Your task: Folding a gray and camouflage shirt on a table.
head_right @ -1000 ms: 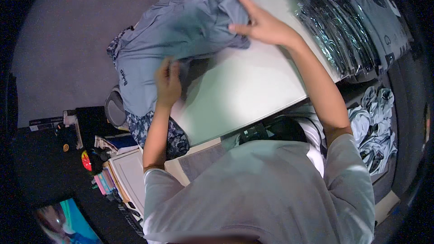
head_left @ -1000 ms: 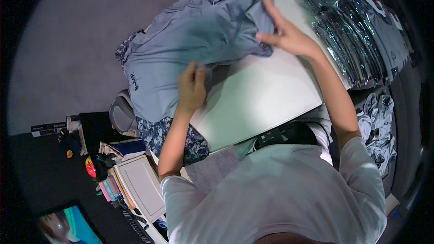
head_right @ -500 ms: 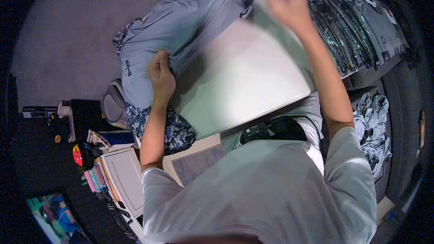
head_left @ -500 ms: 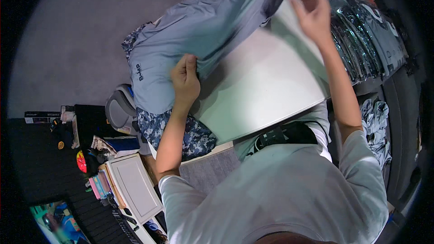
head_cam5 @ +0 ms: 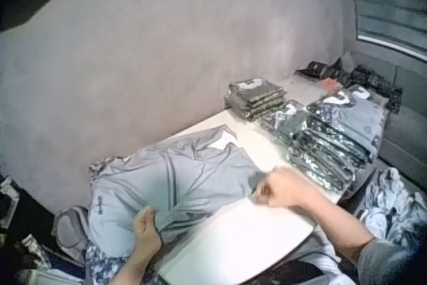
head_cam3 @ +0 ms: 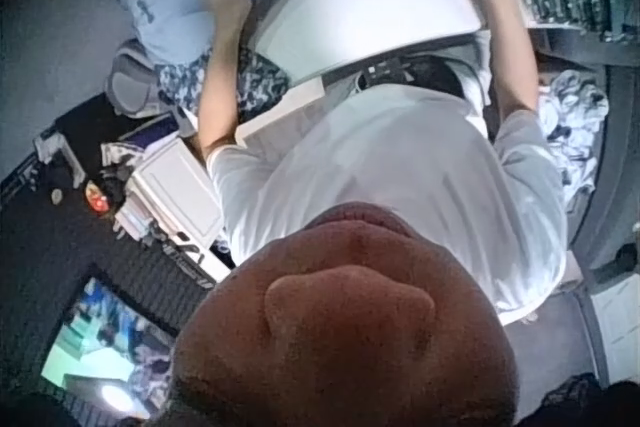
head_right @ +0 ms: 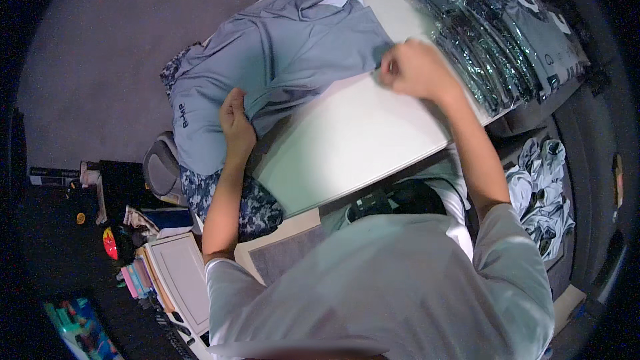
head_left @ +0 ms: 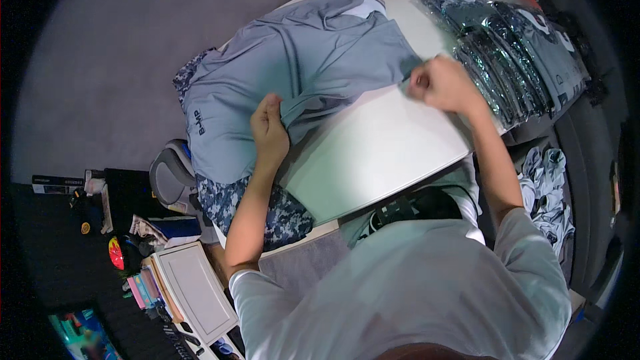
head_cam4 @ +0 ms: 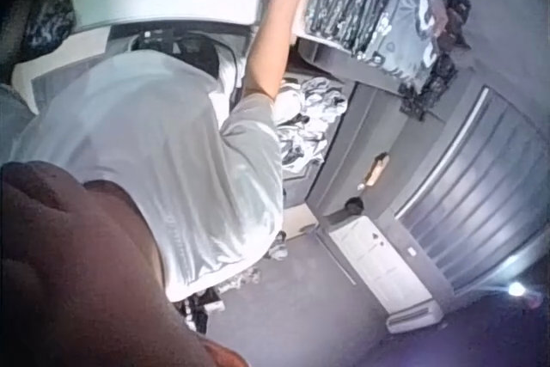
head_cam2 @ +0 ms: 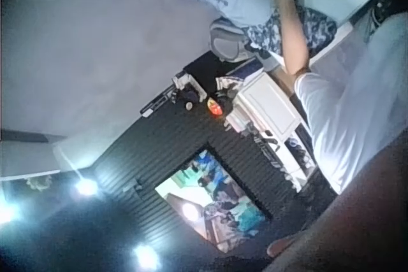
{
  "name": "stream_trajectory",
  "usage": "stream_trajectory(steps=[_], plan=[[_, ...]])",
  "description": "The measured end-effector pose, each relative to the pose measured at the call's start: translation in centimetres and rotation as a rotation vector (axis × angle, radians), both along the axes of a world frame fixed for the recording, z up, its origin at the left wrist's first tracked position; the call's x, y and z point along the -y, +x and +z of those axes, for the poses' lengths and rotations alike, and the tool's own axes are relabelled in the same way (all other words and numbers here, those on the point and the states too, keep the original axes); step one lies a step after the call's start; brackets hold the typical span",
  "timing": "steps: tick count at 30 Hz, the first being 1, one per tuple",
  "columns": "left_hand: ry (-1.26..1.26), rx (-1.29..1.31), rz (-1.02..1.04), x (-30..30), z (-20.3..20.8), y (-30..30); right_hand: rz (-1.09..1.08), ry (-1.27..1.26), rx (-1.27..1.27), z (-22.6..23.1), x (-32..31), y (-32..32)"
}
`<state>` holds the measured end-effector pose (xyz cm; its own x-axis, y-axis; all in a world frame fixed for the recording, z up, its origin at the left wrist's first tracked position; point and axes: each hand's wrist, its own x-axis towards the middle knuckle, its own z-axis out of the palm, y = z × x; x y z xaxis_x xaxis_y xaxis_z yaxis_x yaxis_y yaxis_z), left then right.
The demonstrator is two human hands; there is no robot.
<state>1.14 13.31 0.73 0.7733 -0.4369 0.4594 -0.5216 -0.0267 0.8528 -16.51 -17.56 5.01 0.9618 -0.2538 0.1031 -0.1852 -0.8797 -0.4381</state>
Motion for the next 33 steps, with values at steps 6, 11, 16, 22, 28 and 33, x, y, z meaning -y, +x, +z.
stream_trajectory(steps=[6,11,16,22,28,33], plan=[[0.003,0.025,0.105,0.1,-0.5,0.4,-0.03,-0.011,0.14,-3.5,-1.0,3.9],[-0.051,-0.002,0.078,0.0,-0.7,0.6,-0.21,-0.154,0.234,-5.5,0.0,10.4],[0.199,0.13,-0.137,-0.2,-0.8,0.6,-0.194,0.02,0.298,-6.2,2.1,15.9],[0.04,0.136,-0.07,-0.2,-0.9,1.3,-0.236,1.148,0.977,-1.7,9.2,15.9],[0.27,-0.035,-0.331,-0.6,1.7,-0.2,-0.177,0.0,-0.165,2.8,11.2,10.6],[0.75,0.352,-0.461,0.4,2.7,-4.7,-0.264,-0.262,-0.357,1.5,7.4,12.0]])
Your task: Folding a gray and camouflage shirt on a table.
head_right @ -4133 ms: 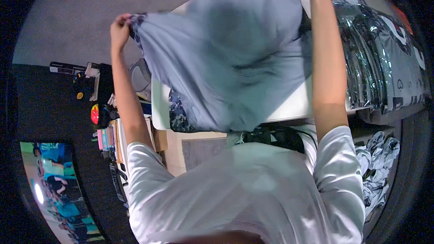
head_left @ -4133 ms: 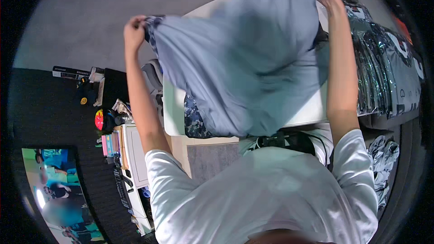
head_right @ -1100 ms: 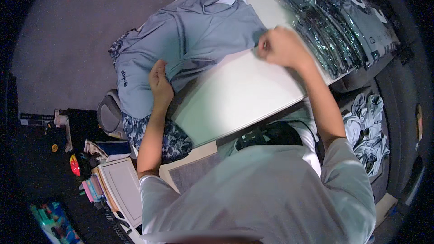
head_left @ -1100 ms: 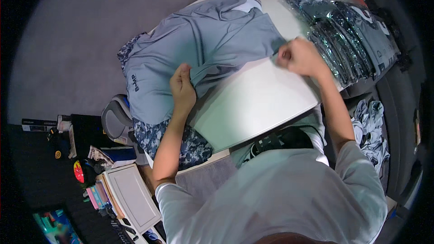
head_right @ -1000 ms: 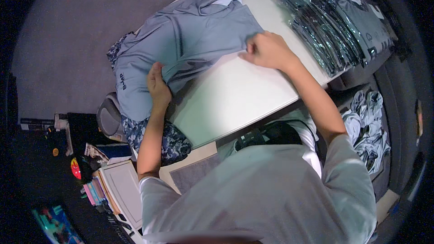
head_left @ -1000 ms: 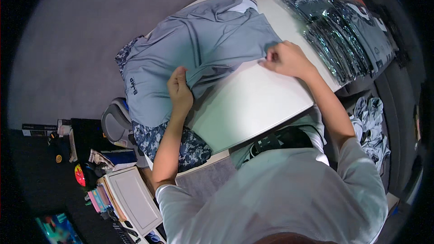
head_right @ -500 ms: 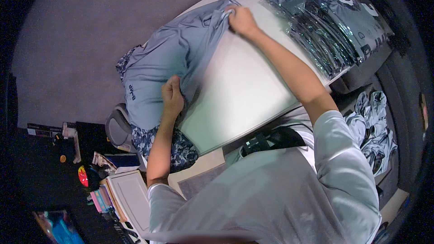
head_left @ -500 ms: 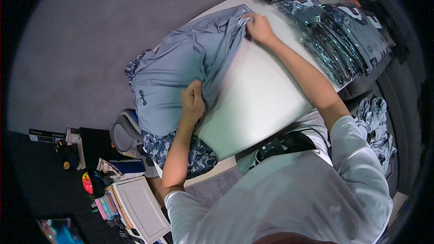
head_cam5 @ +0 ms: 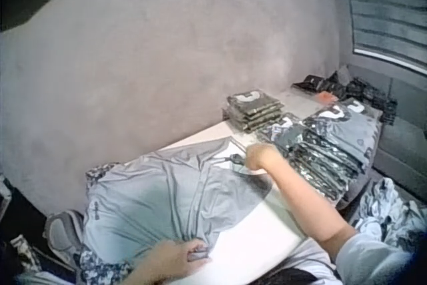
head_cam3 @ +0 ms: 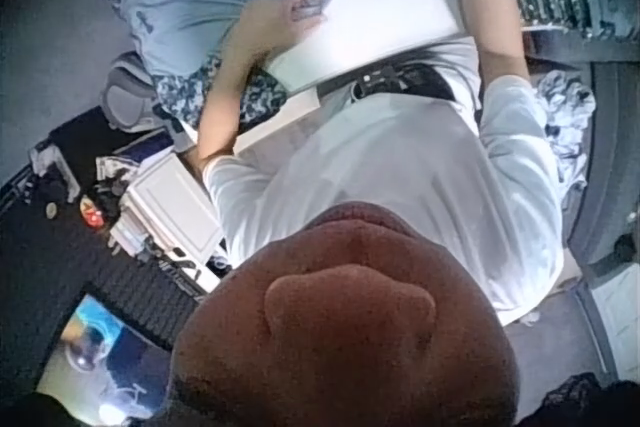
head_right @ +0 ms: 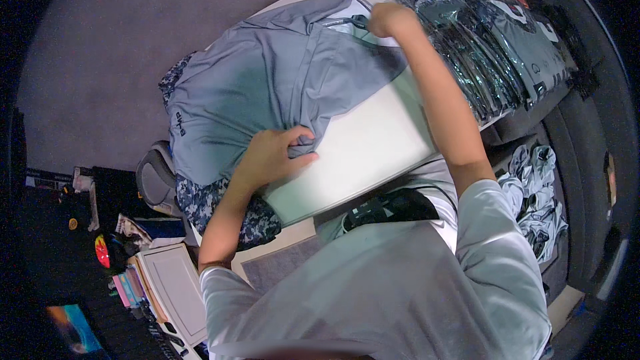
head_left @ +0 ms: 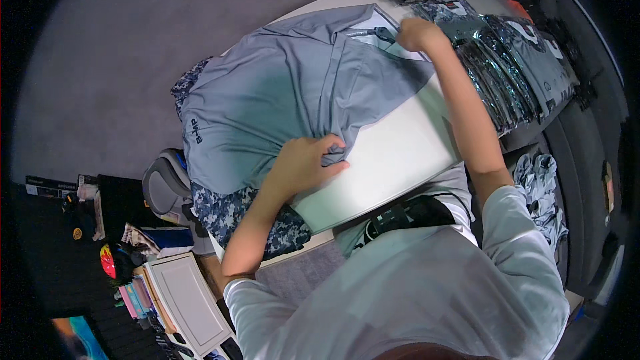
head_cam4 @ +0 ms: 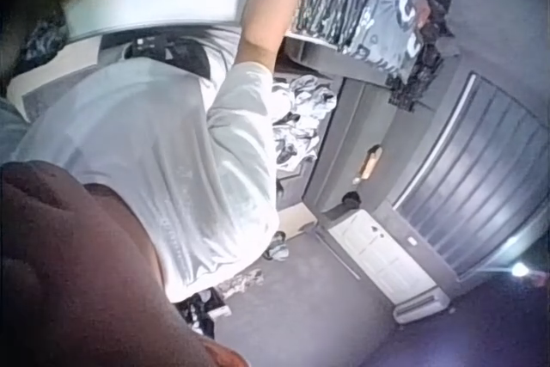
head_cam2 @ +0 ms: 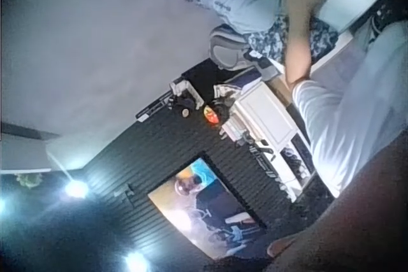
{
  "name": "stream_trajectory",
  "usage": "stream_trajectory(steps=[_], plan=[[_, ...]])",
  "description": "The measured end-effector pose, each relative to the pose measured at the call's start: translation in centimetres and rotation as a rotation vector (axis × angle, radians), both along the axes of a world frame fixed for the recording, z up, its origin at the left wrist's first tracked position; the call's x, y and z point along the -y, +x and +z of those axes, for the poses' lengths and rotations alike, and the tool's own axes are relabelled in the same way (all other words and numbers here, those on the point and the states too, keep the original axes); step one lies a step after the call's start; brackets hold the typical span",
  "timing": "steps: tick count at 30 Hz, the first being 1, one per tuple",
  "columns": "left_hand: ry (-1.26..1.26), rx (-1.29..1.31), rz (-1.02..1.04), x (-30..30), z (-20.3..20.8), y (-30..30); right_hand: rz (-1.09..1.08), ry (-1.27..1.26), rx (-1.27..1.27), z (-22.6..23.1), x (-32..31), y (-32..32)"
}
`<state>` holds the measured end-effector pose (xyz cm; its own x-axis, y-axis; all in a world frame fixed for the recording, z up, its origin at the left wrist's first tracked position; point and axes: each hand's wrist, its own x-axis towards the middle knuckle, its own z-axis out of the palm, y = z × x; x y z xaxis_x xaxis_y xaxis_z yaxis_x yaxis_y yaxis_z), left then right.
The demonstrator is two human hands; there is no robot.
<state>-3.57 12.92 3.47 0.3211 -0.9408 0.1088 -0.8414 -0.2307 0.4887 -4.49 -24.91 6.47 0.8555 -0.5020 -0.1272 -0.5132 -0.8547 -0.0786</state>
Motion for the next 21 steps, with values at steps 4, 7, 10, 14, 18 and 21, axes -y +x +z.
stream_trajectory(steps=[4,7,10,14,18,21], plan=[[-0.089,0.067,-0.007,0.2,0.6,-1.2,0.076,0.061,0.336,-2.9,-1.4,5.0],[-0.162,0.122,0.023,0.3,1.2,-1.2,0.075,0.066,0.413,-4.8,-1.2,8.5],[-0.347,0.201,0.031,2.1,1.1,-0.7,0.034,0.202,0.332,-5.7,-0.7,10.1],[-0.33,0.22,0.15,7.6,-0.7,0.8,0.021,0.262,0.273,-6.3,-0.4,10.3],[-0.284,0.432,0.347,15.2,-1.7,4.2,-0.016,0.202,0.3,-6.3,-0.7,10.7],[-0.04,0.348,0.33,18.1,-1.8,4.3,0.016,0.152,0.29,-5.8,-0.9,11.5]])
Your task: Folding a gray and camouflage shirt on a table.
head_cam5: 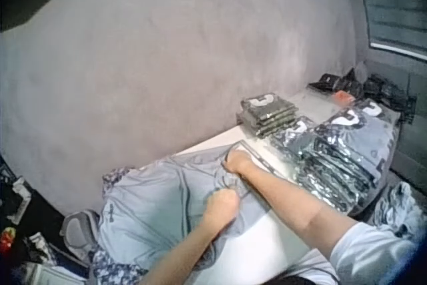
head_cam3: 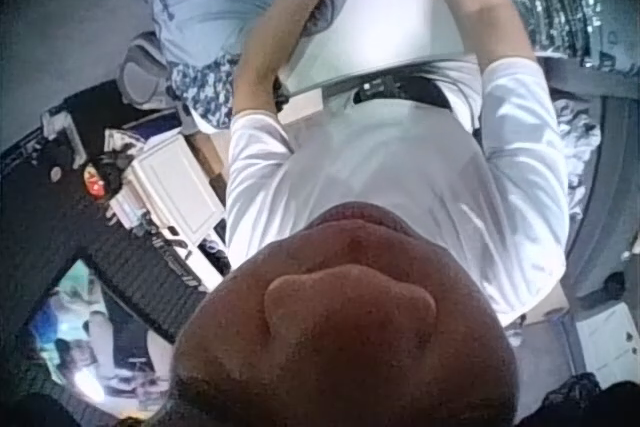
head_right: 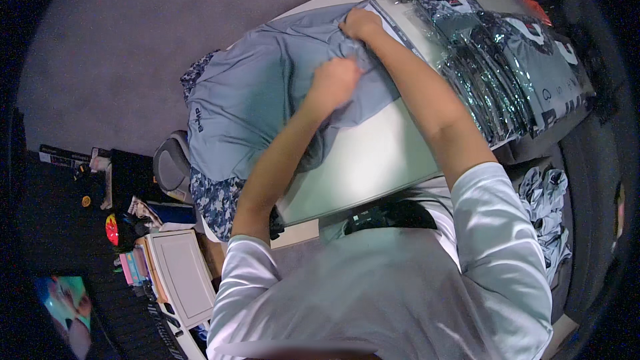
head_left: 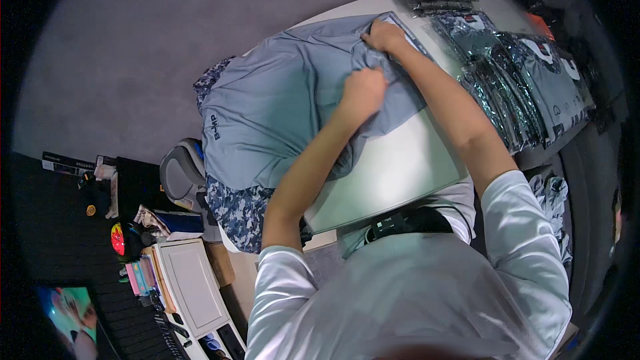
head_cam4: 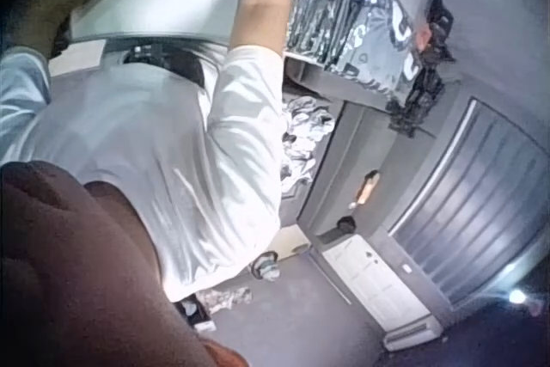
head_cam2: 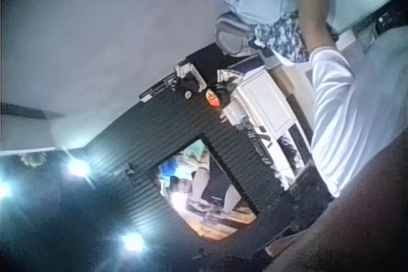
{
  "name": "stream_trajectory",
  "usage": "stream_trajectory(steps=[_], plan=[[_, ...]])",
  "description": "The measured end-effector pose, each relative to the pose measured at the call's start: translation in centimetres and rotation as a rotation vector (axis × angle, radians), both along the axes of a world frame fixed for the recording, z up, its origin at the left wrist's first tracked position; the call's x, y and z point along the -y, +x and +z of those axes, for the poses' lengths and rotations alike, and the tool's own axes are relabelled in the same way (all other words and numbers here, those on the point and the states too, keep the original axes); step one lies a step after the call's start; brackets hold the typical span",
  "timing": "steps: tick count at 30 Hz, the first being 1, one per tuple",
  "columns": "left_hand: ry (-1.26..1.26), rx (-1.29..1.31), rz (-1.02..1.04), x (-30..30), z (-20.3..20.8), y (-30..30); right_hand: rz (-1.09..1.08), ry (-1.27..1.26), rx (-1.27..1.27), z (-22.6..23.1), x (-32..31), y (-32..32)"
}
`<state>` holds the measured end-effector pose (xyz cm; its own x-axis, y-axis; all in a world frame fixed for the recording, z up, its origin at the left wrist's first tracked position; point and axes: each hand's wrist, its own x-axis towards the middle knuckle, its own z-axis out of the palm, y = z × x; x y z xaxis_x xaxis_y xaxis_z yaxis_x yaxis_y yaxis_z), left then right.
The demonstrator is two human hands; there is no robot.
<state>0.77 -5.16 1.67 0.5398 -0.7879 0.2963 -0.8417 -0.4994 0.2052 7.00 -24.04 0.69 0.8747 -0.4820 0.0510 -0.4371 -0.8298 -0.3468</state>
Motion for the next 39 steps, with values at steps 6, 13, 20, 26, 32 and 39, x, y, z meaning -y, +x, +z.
stream_trajectory(steps=[6,13,20,26,32,39], plan=[[0.458,-0.312,-0.68,-1.0,-0.3,-12.0,0.168,-0.02,-0.178,1.4,0.9,3.4],[0.246,-0.595,-0.954,-2.1,-2.3,-19.9,-0.074,0.44,0.539,0.0,10.6,14.7],[-0.341,-0.181,-0.964,-0.4,-6.2,-19.7,0.27,0.16,0.65,-1.7,12.9,14.7],[-0.347,-0.041,-1.138,-0.3,-7.4,-20.2,-0.037,-0.262,0.081,-3.4,9.9,11.5],[-0.491,-0.185,-1.017,-2.8,-4.6,-19.7,-0.086,-0.425,0.092,-5.0,13.0,11.4],[-0.458,-0.427,-0.298,-17.1,-2.5,-12.9,-0.072,-0.234,0.351,-5.8,14.7,12.5]])
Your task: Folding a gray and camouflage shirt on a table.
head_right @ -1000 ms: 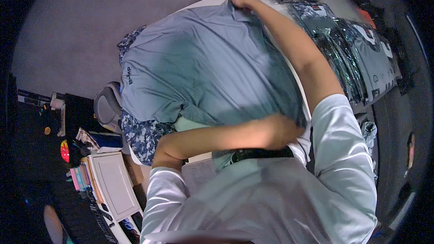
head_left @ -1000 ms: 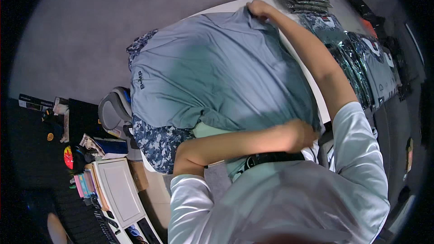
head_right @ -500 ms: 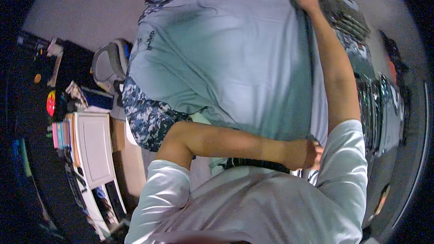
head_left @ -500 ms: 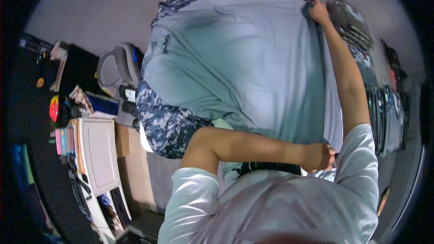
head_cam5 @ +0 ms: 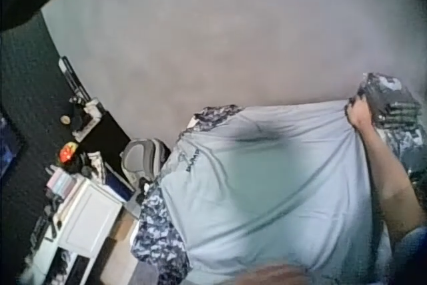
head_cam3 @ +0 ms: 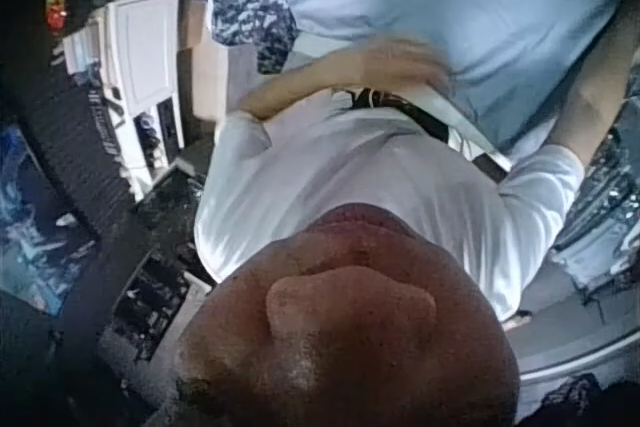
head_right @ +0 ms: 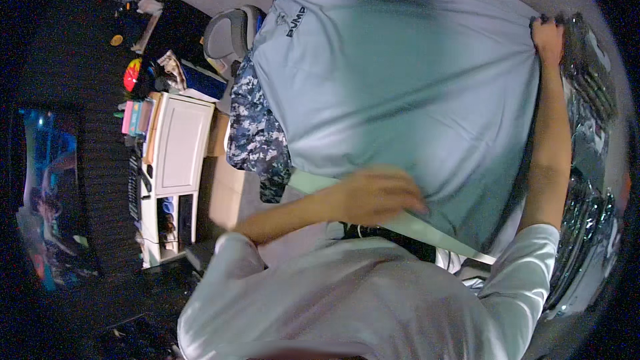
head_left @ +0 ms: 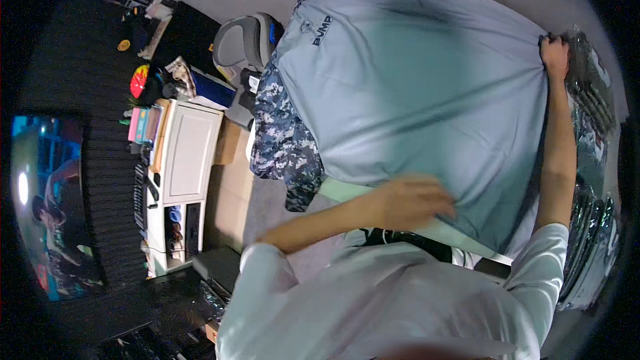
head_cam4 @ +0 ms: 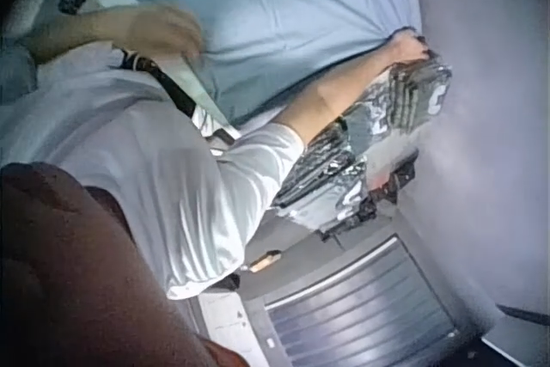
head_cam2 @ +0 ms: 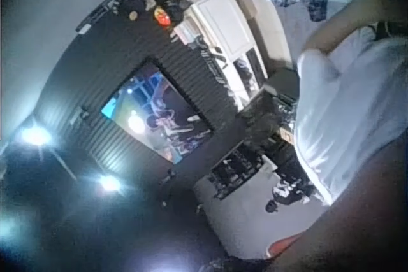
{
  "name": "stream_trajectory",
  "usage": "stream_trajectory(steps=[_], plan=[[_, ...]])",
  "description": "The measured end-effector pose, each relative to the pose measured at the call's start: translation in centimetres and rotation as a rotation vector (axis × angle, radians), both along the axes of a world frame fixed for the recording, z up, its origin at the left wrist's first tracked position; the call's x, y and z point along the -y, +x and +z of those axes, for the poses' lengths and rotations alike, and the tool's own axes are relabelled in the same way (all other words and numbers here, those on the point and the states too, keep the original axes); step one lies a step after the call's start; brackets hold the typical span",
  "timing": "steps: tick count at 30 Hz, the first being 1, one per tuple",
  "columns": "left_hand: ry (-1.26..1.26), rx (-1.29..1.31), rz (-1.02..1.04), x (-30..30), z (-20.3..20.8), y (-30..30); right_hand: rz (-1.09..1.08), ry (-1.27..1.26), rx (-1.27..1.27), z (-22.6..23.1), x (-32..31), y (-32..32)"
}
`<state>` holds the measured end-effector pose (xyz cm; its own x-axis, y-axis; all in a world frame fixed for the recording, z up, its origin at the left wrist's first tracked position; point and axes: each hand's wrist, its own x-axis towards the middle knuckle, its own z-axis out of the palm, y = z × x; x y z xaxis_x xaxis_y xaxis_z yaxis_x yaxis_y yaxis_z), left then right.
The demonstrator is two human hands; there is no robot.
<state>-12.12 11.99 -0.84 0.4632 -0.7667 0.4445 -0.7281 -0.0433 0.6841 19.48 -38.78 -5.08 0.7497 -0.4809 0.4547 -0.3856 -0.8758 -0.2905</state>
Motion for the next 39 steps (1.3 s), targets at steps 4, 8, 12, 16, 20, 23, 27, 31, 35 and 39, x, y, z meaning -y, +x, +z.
stream_trajectory(steps=[4,8,12,16,20,23,27,31,35,39], plan=[[0.043,-0.052,1.012,-12.0,1.5,-1.5,-0.062,-0.062,-0.102,-0.3,0.0,0.6],[0.087,-0.062,1.635,-20.0,-0.1,-4.2,-0.13,-0.14,-0.366,1.8,-1.2,1.6],[-0.26,-0.678,1.396,-20.8,-3.6,-6.6,-0.251,-0.186,-0.496,4.6,-6.1,1.6],[-0.18,-0.812,1.394,-22.1,-2.8,-9.4,0.218,-0.321,-0.26,6.1,-14.4,-3.0],[0.071,-0.737,1.627,-26.1,0.2,-11.9,0.567,-0.245,0.015,7.8,-22.6,-12.3],[-0.558,-0.797,1.627,-27.8,1.0,-15.5,0.744,-0.071,0.061,7.9,-26.4,-22.8],[0.184,-0.838,1.184,-30.1,3.0,-16.8,0.735,0.001,-0.048,7.7,-27.4,-34.1],[0.461,-0.448,1.321,-29.1,4.7,-14.3,0.569,0.052,-0.152,7.7,-26.1,-39.7],[0.061,-0.147,1.126,-25.1,5.0,-6.4,0.392,0.062,-0.193,7.6,-23.5,-41.8],[0.288,0.058,1.032,-20.6,2.4,2.7,0.385,0.013,-0.215,6.2,-21.4,-43.3]])
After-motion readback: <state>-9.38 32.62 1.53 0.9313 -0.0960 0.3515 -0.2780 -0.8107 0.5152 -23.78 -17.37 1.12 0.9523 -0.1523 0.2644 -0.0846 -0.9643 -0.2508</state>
